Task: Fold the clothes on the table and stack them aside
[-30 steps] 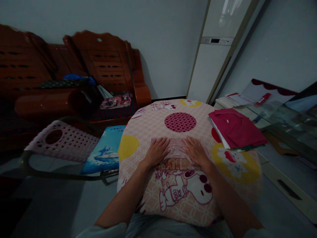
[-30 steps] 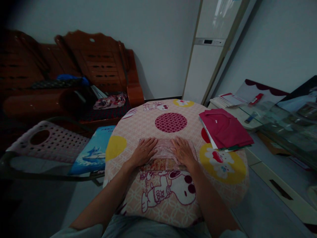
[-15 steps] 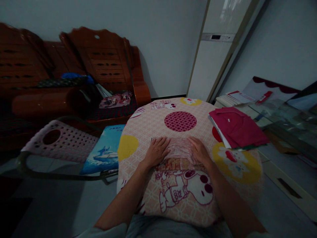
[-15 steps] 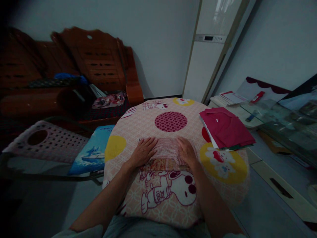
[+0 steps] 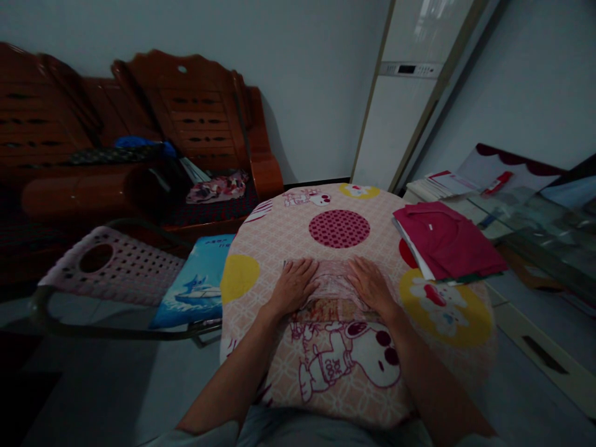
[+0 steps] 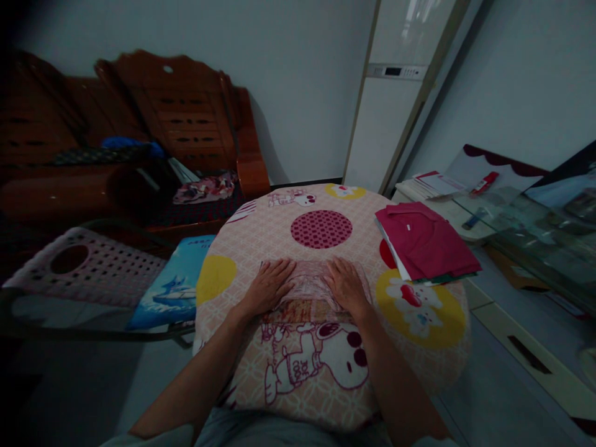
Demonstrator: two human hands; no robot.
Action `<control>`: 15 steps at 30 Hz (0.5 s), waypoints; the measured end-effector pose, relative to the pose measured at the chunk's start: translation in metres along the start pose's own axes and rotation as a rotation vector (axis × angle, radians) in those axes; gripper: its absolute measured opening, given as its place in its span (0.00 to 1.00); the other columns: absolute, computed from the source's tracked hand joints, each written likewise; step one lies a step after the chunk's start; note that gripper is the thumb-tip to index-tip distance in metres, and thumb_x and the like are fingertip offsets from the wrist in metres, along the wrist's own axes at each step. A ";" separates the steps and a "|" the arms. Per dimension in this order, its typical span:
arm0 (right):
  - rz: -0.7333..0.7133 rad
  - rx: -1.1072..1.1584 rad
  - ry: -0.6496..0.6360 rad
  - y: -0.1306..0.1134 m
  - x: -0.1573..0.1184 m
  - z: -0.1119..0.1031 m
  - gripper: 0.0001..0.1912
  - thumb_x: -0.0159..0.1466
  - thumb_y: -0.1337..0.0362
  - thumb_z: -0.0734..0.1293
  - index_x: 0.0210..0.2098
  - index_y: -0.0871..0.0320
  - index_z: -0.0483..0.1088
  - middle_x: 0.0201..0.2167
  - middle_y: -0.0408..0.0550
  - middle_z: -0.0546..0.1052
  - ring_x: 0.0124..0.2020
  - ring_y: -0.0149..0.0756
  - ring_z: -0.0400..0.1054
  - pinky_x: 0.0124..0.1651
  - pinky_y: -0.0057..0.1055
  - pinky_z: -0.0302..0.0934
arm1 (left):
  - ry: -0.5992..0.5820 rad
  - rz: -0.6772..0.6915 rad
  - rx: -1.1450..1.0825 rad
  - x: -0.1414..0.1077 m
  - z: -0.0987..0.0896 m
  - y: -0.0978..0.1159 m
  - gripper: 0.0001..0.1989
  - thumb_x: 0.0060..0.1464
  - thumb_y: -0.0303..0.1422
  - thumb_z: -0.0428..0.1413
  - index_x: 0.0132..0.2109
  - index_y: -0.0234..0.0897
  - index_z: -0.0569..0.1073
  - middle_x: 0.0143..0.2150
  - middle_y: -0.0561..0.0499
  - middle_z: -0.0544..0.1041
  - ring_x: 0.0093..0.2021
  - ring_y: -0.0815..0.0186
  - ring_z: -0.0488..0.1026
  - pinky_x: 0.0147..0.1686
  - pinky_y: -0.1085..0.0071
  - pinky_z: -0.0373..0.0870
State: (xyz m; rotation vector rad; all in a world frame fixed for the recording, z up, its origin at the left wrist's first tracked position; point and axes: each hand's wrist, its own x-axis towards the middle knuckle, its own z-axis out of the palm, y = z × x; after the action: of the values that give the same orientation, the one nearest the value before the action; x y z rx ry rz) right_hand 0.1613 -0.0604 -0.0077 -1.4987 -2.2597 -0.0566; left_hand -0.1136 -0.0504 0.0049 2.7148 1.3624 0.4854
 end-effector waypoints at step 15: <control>0.012 -0.006 0.039 -0.005 0.000 0.002 0.23 0.70 0.60 0.55 0.61 0.59 0.65 0.61 0.59 0.68 0.63 0.49 0.58 0.64 0.50 0.53 | 0.251 -0.198 -0.209 -0.001 0.002 -0.011 0.22 0.67 0.37 0.41 0.63 0.37 0.67 0.64 0.41 0.68 0.64 0.58 0.64 0.63 0.52 0.60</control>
State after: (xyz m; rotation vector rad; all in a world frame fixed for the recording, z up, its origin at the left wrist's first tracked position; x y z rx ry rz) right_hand 0.1566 -0.0619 -0.0084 -1.5011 -2.2216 -0.0893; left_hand -0.1224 -0.0441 0.0004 2.3857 1.5194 0.9178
